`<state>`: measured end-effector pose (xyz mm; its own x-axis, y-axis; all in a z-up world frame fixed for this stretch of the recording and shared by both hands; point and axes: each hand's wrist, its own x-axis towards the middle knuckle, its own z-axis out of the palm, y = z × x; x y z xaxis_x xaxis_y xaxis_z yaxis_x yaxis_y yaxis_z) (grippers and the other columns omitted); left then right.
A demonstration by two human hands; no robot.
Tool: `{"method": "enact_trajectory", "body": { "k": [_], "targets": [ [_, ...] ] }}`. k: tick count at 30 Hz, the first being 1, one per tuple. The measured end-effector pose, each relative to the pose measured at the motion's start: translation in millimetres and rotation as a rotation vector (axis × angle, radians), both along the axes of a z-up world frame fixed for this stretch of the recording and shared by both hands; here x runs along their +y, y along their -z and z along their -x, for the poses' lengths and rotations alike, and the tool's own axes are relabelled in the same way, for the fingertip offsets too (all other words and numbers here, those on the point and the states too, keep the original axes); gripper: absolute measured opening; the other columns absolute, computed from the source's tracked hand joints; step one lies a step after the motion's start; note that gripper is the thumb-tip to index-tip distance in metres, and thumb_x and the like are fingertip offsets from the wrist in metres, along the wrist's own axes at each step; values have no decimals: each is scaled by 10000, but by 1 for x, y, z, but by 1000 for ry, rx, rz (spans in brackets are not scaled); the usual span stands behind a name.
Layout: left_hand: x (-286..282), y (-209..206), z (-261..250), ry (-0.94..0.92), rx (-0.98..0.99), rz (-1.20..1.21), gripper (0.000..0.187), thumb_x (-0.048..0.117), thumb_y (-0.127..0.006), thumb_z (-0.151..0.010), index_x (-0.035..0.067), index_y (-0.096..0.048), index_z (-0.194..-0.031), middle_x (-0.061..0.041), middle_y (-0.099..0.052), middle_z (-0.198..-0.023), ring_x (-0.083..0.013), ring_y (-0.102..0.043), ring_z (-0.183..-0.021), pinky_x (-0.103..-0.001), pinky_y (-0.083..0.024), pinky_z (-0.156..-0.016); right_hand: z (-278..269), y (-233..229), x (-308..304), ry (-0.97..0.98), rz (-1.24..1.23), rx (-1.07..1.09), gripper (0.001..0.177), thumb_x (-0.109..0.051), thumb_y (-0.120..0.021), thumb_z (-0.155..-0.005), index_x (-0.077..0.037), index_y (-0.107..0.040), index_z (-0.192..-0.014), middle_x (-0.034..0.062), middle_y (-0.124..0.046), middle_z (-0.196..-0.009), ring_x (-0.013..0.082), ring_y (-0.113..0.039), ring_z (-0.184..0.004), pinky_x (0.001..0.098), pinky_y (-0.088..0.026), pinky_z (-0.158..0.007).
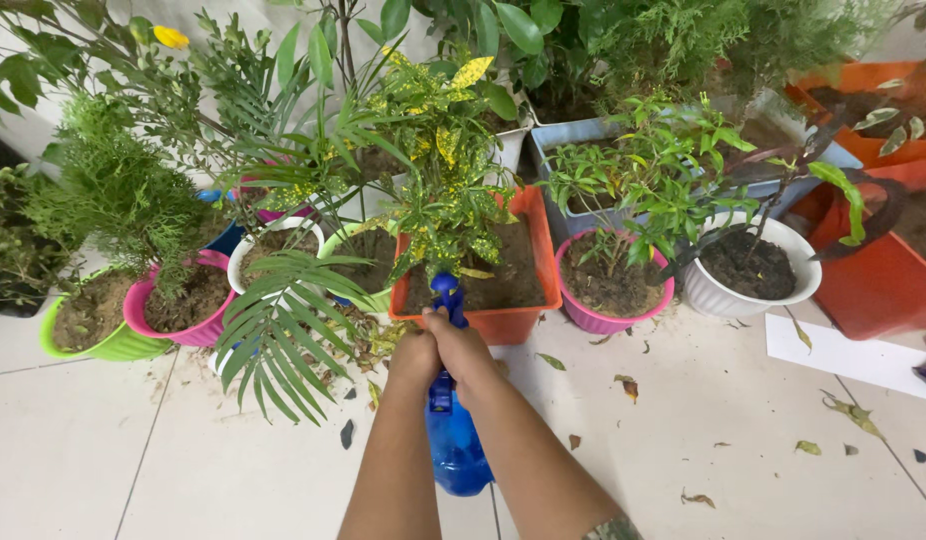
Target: The person uses a blue spray bottle to water several potted plants arranged on a tiled floor. They systematically move from one pot to the next, spraying water onto the soil and leaves of each plant.
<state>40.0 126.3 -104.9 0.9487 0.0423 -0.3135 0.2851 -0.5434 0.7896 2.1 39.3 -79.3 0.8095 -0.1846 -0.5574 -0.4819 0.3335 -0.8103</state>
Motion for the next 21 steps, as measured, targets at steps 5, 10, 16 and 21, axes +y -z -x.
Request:
{"method": "enact_trajectory", "body": {
  "k": [5, 10, 16, 21],
  "targets": [
    [-9, -18, -8, 35, -73, 52, 701, 612, -482, -944, 26, -564, -1321, -244, -578, -1336, -346, -549, -1305, -409, -421, -1060, 0, 0, 6, 23, -66, -19, 739, -631, -668, -834, 20, -691, -1184, 131, -734, -1085, 213, -700, -965, 366, -532, -841],
    [-13, -18, -4, 108, -239, 190, 643, 485, -475, -964, 116, -398, -1485, -135, -447, -1516, -270, -438, -1420, -377, -351, -1129, -2, -2, -1, 13, 22, -99, 691, -607, -668, -825, -14, -698, -1177, 107, -735, -1086, 176, -678, -966, 347, -516, -849],
    [-15, -2, -9, 172, -352, 263, 702, 369, -486, -977, 163, -263, -1609, -66, -314, -1667, -224, -310, -1528, -358, -265, -1195, 3, -11, -8, 29, 27, -164, 688, -595, -665, -804, -16, -714, -1172, 113, -747, -1073, 179, -690, -951, 348, -525, -819],
    [-29, -7, -17, 132, -364, 272, 664, 441, -482, -970, 123, -351, -1538, -110, -383, -1592, -254, -370, -1482, -372, -301, -1172, 11, -23, -16, 65, 121, -71, 715, -617, -684, -787, 9, -722, -1130, 136, -752, -1074, 195, -719, -947, 347, -533, -816]
  ]
}}
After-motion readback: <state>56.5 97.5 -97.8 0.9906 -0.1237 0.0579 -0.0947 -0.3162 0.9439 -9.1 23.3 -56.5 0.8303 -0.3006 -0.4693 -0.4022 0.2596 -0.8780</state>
